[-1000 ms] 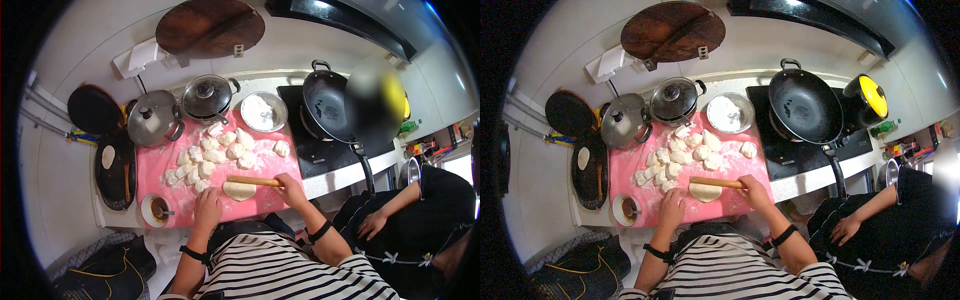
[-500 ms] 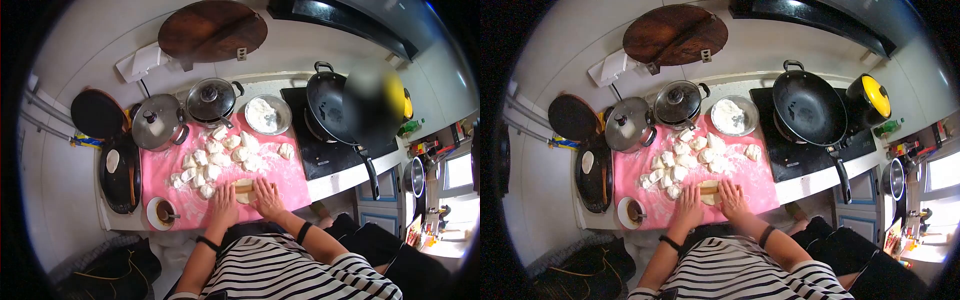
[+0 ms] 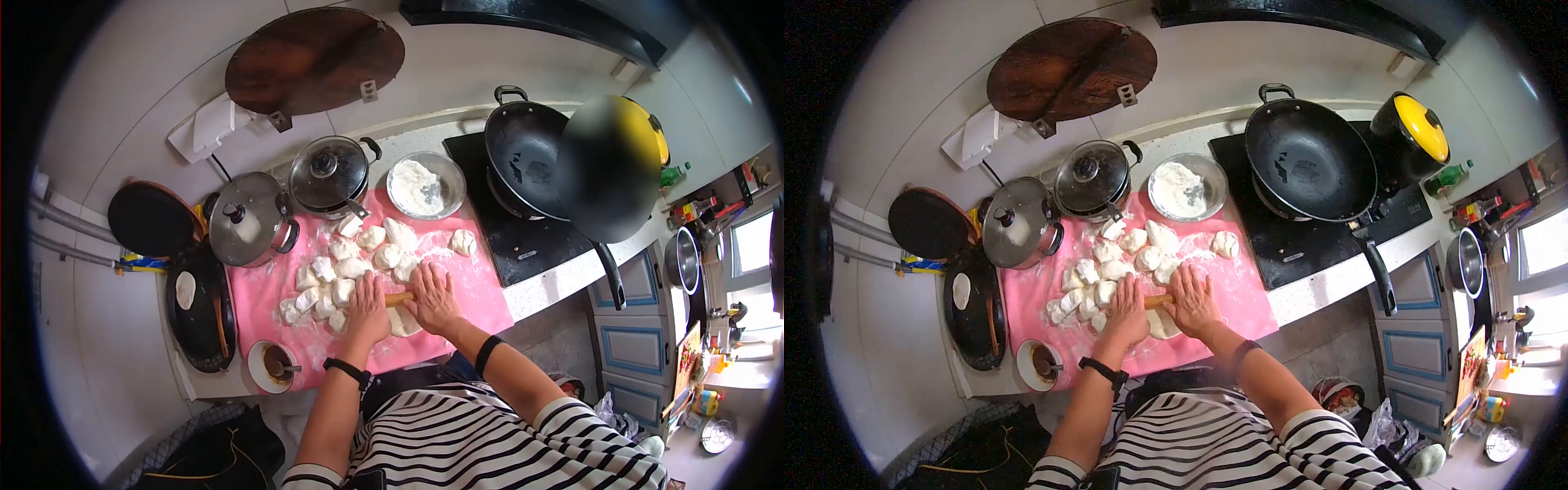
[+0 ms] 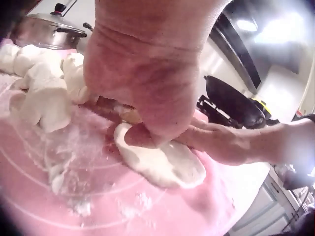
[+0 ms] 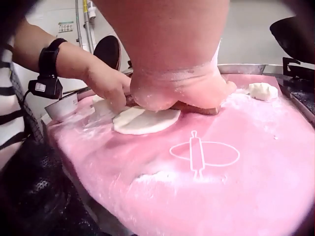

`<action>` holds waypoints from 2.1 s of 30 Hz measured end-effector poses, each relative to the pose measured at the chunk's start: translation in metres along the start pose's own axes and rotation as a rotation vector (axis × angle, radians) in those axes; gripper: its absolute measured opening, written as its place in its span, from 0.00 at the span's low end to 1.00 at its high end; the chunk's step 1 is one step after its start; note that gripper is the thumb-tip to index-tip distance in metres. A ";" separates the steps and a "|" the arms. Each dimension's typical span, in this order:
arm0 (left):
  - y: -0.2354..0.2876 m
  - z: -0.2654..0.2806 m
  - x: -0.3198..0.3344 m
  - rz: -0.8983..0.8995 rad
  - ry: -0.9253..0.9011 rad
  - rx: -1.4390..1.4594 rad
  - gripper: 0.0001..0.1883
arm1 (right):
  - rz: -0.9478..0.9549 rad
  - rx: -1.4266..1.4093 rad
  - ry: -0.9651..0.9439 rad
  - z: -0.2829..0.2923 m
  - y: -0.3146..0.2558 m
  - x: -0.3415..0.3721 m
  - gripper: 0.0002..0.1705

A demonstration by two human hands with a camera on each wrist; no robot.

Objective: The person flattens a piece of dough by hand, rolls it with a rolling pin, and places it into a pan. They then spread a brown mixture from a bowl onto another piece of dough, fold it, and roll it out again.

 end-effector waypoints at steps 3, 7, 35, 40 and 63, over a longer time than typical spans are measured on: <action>0.010 0.002 0.013 0.002 -0.068 -0.013 0.43 | -0.007 -0.039 -0.013 -0.005 0.001 0.014 0.47; 0.013 -0.025 0.051 -0.079 -0.084 -0.011 0.42 | 0.105 -0.126 -0.118 -0.015 -0.013 0.058 0.48; 0.018 -0.008 0.038 -0.048 -0.069 0.012 0.44 | 0.043 0.001 -0.085 -0.001 -0.004 0.040 0.43; 0.029 -0.013 0.084 -0.058 -0.128 0.104 0.44 | 0.106 0.012 -0.220 -0.006 -0.012 0.077 0.45; 0.022 -0.052 0.121 -0.040 -0.161 0.111 0.46 | 0.273 0.114 -0.272 -0.012 -0.024 0.120 0.42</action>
Point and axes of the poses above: each hand's wrist, its own x-axis away from the middle knuckle, its own z-axis out of the back of the hand, y = z × x, the point moved 9 cm from there along -x, towards the middle knuckle, and after that the axes turned 8 degrees about -y, right-handed, at the moved point
